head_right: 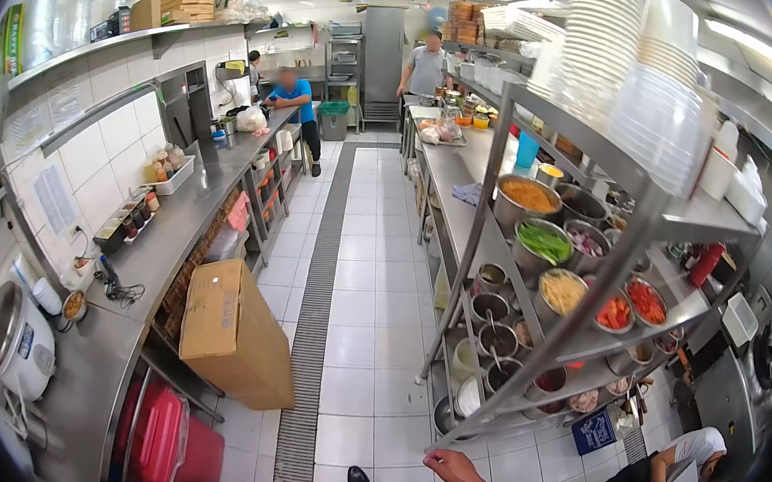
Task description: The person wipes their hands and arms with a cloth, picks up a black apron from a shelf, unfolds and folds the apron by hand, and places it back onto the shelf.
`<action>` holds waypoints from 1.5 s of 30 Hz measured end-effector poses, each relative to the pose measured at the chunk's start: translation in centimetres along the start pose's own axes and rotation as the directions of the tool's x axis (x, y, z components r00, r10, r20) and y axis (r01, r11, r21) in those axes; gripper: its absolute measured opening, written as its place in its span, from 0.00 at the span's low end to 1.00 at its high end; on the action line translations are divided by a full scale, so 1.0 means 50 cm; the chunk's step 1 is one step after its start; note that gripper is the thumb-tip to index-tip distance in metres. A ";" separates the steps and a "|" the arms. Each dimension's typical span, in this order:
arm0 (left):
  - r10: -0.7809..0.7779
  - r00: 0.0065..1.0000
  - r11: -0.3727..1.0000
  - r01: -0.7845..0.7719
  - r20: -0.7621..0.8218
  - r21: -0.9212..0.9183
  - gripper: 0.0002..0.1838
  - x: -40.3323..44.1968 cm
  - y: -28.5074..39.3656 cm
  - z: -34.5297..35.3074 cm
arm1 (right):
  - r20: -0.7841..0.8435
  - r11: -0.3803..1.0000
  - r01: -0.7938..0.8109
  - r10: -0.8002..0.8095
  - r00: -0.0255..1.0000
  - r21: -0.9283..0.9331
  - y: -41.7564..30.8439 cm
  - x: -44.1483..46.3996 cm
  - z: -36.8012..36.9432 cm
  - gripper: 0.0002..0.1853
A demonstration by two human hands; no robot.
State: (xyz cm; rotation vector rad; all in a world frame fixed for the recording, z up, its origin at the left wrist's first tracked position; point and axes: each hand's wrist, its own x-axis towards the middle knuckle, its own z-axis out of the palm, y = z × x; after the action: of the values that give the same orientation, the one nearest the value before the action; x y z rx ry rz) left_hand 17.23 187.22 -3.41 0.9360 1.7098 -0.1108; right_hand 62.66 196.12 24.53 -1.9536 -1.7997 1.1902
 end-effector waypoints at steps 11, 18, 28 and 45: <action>0.334 0.938 0.919 -0.347 -0.097 -0.187 0.20 0.179 0.611 -0.321 | -0.102 0.995 0.016 -0.006 0.995 0.094 -0.095 0.364 -0.090 0.20; 0.496 0.868 0.840 -0.485 0.016 0.244 0.19 0.429 0.591 -0.455 | -0.050 0.987 0.083 -0.077 0.996 0.136 -0.132 0.660 -0.136 0.19; -0.168 0.985 0.891 0.137 -0.034 -0.433 0.15 0.452 0.564 -0.648 | -0.027 0.949 0.316 -0.316 0.948 0.006 -0.393 1.139 -0.383 0.18; 0.562 0.772 0.490 -0.600 0.297 0.632 0.11 1.055 1.252 -1.160 | -0.158 0.999 -0.033 0.031 0.987 -0.015 -0.447 1.540 -0.559 0.21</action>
State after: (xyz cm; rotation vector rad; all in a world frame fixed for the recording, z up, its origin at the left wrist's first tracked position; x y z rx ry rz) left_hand 8.62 287.15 -3.32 2.0458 1.1821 -0.3465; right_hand 59.03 280.94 26.28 -2.0316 -1.7109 1.0003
